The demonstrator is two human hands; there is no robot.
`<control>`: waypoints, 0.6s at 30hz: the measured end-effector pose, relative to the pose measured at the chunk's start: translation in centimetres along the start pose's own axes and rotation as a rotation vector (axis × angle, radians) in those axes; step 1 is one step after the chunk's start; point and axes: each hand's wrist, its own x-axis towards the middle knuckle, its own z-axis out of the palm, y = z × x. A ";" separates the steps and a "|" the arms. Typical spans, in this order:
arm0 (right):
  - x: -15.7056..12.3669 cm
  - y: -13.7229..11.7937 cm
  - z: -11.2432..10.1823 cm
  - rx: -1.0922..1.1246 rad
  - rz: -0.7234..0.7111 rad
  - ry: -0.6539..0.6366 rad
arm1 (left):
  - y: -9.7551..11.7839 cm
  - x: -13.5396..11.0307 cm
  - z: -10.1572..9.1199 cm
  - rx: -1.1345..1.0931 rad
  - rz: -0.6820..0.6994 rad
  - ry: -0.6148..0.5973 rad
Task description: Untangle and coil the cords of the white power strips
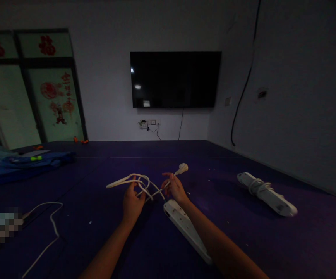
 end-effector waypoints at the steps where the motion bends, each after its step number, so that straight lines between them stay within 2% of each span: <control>1: 0.0 0.0 0.0 0.022 0.007 -0.033 | -0.1 0.0 -0.1 0.012 0.011 0.004; 7: 0.3 0.1 0.0 0.150 0.066 -0.141 | 0.2 0.3 -0.2 -0.004 -0.017 -0.014; 11: 0.6 0.1 -0.1 0.211 0.118 -0.131 | 0.9 0.1 -0.2 0.065 0.078 0.051; 18: 0.8 0.5 -0.3 0.301 0.196 -0.160 | 2.1 -0.4 0.0 0.053 0.215 -0.159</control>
